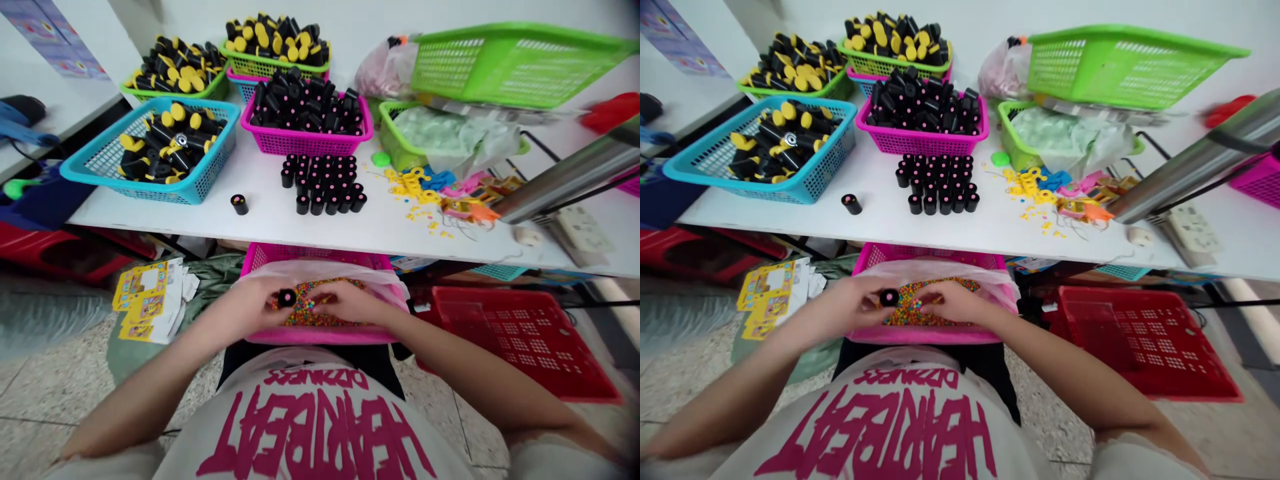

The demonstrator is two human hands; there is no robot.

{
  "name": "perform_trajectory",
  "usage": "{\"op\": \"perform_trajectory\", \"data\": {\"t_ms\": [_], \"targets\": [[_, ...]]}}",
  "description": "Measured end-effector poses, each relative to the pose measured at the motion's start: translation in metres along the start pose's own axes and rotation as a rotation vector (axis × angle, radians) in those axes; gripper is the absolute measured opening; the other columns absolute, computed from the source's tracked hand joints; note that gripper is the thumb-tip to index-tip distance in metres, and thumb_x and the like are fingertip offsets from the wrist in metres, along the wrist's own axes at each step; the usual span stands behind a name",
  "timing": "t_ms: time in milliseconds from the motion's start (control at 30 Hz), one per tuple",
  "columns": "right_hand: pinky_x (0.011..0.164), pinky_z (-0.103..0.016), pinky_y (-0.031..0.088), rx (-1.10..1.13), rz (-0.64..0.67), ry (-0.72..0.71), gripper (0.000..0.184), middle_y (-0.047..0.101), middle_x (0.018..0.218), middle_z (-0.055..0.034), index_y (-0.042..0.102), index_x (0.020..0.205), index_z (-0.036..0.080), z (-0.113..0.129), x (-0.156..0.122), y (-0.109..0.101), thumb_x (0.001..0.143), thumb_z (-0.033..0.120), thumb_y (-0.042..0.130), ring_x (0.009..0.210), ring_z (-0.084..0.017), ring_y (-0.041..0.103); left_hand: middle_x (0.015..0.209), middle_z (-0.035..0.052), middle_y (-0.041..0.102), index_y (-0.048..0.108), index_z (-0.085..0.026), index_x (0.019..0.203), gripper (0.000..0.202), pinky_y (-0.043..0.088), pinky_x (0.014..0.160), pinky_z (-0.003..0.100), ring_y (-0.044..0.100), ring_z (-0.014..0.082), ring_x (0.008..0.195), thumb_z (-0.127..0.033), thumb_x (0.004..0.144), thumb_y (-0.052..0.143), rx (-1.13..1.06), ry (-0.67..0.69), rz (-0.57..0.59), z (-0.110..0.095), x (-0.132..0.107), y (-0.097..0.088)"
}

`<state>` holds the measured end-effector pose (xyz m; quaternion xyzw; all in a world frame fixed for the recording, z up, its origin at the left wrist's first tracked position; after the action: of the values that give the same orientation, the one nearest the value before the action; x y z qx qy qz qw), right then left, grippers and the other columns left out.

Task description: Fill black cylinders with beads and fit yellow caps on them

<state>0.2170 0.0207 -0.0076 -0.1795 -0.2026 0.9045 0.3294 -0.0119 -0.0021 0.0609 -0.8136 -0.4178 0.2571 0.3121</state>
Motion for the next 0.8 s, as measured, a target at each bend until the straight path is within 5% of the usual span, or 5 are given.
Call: {"op": "perform_trajectory", "data": {"t_ms": [133,233,567,800], "targets": [[0.096,-0.032,0.05,-0.003,-0.111,-0.067,0.026,0.073,0.115,-0.0047,0.07,0.114,0.021,0.018,-0.01,-0.005,0.091,0.017,0.06,0.105,-0.016,0.067,0.096,0.004,0.078,0.073,-0.021,0.104,0.026,0.052,0.075,0.029,0.071,0.0207,0.082,-0.024,0.08,0.062,-0.034,-0.063,-0.007,0.013,-0.002,0.045],[0.097,-0.033,0.049,-0.15,-0.166,-0.161,0.029,0.067,0.119,-0.0073,0.071,0.114,0.022,0.026,-0.01,-0.004,0.093,0.013,0.052,0.109,-0.016,0.063,0.099,0.0062,0.077,0.072,-0.019,0.109,0.03,0.052,0.076,0.03,0.071,0.0217,0.085,-0.026,0.081,0.065,-0.055,-0.089,-0.062,0.013,0.005,0.057],[0.099,-0.036,0.046,-0.392,-0.13,-0.075,0.024,0.063,0.117,-0.0064,0.06,0.12,0.022,0.045,-0.008,0.004,0.099,0.027,0.05,0.108,-0.02,0.06,0.104,0.0046,0.076,0.069,-0.021,0.109,0.028,0.054,0.082,0.032,0.071,0.0217,0.09,-0.024,0.082,0.066,-0.075,0.015,-0.152,0.013,0.009,0.053],[0.099,-0.037,0.048,-0.561,-0.15,-0.159,0.038,0.061,0.124,-0.0074,0.065,0.124,0.024,0.05,-0.021,-0.029,0.094,0.011,0.046,0.117,-0.021,0.058,0.102,0.0047,0.076,0.07,-0.021,0.111,0.03,0.057,0.08,0.032,0.07,0.0195,0.085,-0.027,0.082,0.067,-0.119,-0.002,-0.219,0.009,0.003,0.042]]}}
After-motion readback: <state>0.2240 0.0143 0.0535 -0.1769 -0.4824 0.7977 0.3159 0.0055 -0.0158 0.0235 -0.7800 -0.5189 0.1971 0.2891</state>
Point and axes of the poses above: each hand's wrist, its own x-axis towards the middle knuckle, its own y-axis out of the palm, z = x × y, the point moved 1 cm from there along x, towards the middle knuckle
